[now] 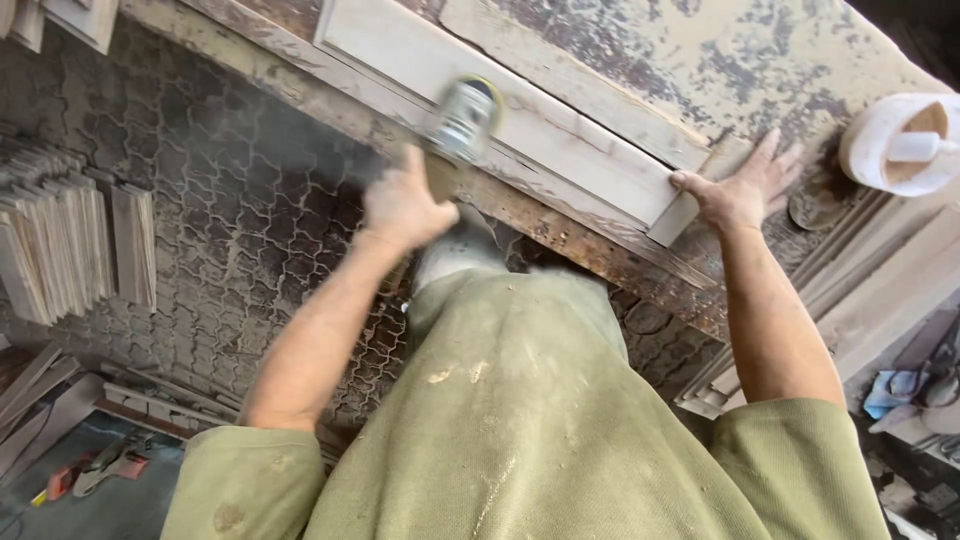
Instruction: The recorder is sanding wooden planks using an angle grinder and applying filler or glue to cracks in the wood.
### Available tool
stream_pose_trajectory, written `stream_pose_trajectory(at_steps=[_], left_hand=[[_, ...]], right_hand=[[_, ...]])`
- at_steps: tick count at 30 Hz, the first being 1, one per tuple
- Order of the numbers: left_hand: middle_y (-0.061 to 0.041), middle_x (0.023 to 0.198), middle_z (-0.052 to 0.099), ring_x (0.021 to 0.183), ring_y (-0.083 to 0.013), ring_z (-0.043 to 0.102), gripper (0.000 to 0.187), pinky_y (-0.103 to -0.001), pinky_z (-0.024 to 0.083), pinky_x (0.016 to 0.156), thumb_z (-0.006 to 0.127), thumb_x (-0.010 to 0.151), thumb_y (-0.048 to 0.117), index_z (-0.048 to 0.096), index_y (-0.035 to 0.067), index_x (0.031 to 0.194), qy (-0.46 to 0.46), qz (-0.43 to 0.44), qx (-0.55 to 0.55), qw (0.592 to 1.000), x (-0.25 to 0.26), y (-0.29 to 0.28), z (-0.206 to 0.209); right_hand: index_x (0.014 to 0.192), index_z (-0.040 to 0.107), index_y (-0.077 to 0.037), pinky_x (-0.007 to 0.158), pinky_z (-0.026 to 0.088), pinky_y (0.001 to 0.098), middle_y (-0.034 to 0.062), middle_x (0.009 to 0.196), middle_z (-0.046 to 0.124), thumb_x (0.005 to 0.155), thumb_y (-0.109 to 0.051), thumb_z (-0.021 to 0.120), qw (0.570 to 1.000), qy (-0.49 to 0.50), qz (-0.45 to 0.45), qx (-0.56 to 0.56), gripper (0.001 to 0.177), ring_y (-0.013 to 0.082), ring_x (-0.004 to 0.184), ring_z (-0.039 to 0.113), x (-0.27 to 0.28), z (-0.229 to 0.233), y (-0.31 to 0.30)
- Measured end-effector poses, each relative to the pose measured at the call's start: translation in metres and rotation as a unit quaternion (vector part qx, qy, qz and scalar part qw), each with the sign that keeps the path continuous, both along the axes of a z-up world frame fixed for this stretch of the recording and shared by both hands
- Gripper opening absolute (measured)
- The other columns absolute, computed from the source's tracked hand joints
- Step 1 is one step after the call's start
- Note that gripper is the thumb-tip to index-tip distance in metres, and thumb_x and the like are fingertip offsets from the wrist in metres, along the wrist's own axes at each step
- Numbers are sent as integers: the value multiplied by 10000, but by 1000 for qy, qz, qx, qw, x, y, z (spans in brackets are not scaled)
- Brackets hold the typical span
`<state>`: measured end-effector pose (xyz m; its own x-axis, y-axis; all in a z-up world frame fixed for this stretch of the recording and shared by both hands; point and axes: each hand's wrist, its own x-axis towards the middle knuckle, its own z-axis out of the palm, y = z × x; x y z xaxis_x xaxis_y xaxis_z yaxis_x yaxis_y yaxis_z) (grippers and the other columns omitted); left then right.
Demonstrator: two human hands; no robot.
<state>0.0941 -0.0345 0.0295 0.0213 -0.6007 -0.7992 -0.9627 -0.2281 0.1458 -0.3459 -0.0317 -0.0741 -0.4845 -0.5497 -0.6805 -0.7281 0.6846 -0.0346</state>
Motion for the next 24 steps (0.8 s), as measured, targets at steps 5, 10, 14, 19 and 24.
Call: stream_pose_trajectory(at_steps=[5,10,14,19,24], left_hand=[[-173,1025,619,739,-278,690,1090,-424,606,694,747,728,234,95,8,1572,-16,207,-52,977,114,-36,-9],[-149,1053,670,818,-263,693,939,-418,596,758,761,748,245,260,-2,1504,29,205,-135,969,124,-19,-33],[-179,1017,626,772,-313,704,927,-433,608,648,725,751,256,224,18,1495,-6,147,-42,988,29,-5,4],[-206,1033,611,826,-308,693,783,-422,634,591,738,755,316,326,20,1351,37,-68,-5,997,-87,52,-18],[-168,1017,623,901,-315,684,688,-460,601,645,806,714,431,434,75,1171,104,-236,-82,963,-158,87,-18]], right_hand=[[1711,-54,-148,1277,-13,667,257,1745,-139,566,-759,890,1000,11,16,3,1605,427,1624,-116,-12,-18,10],[1708,-60,-162,1275,-15,671,265,1737,-121,541,-760,906,1000,20,3,7,1629,415,1618,-93,-9,-9,10],[1708,-41,-204,1260,7,702,248,1745,-98,531,-742,926,1000,8,13,-9,1615,400,1622,-70,-3,2,1],[1701,-39,-193,1247,-7,716,237,1741,-94,553,-694,946,1000,6,17,-22,1593,416,1611,-77,-8,-6,9],[1697,-22,-200,1238,-27,713,233,1735,-99,587,-696,951,998,-22,37,-56,1557,415,1608,-98,-4,-2,13]])
